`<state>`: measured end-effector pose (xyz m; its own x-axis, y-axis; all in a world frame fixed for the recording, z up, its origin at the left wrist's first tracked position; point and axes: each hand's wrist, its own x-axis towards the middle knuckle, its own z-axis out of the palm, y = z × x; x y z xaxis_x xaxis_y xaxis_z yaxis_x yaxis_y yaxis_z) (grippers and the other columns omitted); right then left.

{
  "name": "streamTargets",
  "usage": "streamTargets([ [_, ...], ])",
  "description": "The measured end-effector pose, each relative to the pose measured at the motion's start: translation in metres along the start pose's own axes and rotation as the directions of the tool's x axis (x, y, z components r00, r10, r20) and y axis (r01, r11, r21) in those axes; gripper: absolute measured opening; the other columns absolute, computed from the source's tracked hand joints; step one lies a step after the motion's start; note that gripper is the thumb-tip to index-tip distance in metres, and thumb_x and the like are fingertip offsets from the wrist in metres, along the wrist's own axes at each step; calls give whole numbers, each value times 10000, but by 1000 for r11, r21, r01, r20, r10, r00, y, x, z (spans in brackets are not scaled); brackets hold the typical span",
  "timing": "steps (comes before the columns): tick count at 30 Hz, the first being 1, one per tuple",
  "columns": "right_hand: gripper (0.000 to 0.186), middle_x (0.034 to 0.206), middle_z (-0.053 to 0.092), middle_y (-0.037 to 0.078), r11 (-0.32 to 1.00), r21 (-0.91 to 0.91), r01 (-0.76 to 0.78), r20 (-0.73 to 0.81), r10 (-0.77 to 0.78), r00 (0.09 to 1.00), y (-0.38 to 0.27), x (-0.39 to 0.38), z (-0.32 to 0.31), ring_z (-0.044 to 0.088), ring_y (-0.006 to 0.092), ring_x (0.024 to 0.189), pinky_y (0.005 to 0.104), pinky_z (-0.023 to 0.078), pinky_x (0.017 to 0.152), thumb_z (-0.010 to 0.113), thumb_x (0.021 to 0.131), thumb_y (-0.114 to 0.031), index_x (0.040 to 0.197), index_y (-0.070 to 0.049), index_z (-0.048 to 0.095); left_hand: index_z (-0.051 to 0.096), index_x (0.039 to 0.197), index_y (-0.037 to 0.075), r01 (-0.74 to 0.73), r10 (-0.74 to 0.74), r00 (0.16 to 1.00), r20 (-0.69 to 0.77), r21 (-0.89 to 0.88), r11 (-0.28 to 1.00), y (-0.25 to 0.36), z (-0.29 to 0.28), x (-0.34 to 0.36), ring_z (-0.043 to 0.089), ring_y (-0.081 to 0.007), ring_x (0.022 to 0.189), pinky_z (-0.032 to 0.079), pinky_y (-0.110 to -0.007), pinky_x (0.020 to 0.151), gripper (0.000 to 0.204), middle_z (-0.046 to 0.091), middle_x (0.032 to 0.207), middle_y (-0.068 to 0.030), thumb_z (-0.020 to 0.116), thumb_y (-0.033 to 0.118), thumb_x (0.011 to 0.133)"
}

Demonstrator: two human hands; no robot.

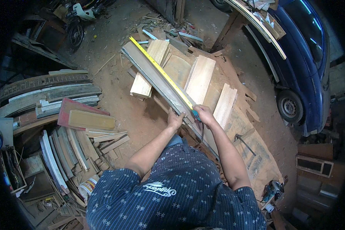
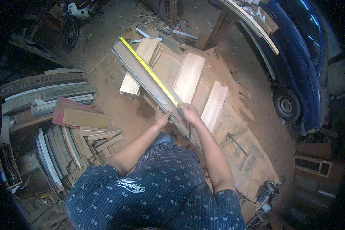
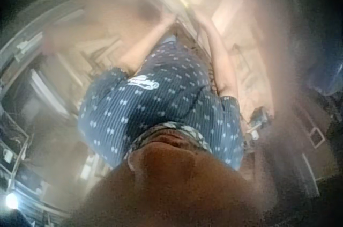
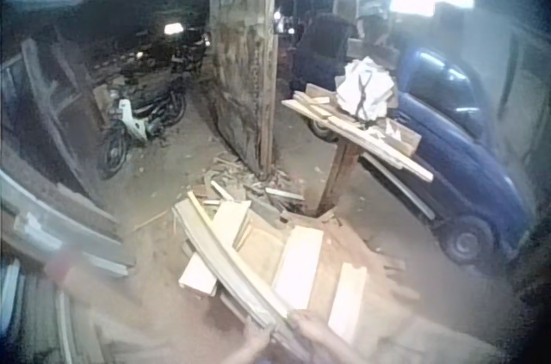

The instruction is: The person measures a long wooden plank with a tape measure and marks it. They then use a circular saw to cut the plank into smaller pieces. The person repeats the measuring and cutting process on the resulting wood pieces.

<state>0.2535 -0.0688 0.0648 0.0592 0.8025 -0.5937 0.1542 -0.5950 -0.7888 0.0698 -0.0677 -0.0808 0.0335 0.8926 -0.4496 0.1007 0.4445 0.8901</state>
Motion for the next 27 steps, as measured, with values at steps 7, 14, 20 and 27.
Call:
streamTargets([
  [7,485,1072,737,125,943,-310,118,-24,-132,991,49,-21,-7,668,213,992,337,516,908,644,957,-391,1236,2,693,115,1547,-94,4,-4,999,-35,-6,1000,10,-7,-12,638,-319,1199,526,-366,1010,968,586,1341,-280,777,185,899],
  [14,506,1206,715,202,946,-325,2,-160,-57,986,69,-94,-34,674,306,1158,375,488,1023,670,912,-396,1269,-38,688,102,1540,-86,15,-11,999,41,-101,995,50,0,-38,643,-295,1180,552,-381,993,1037,588,1322,-253,834,113,832],
  [20,498,1160,730,154,952,-301,57,-156,-108,982,79,-98,-27,677,207,1069,327,504,978,708,928,-352,1286,-9,671,93,1561,-124,-90,94,995,-18,143,986,0,4,-17,511,-376,1351,390,-396,1161,1273,479,1463,-313,933,290,697],
  [27,507,1221,703,217,952,-304,23,-148,-71,986,68,-104,-28,668,326,1166,384,488,1025,673,915,-372,1279,-19,673,96,1573,-104,-64,77,996,-52,213,975,6,7,-20,452,-405,1400,333,-417,1199,1290,435,1510,-322,927,325,684],
])
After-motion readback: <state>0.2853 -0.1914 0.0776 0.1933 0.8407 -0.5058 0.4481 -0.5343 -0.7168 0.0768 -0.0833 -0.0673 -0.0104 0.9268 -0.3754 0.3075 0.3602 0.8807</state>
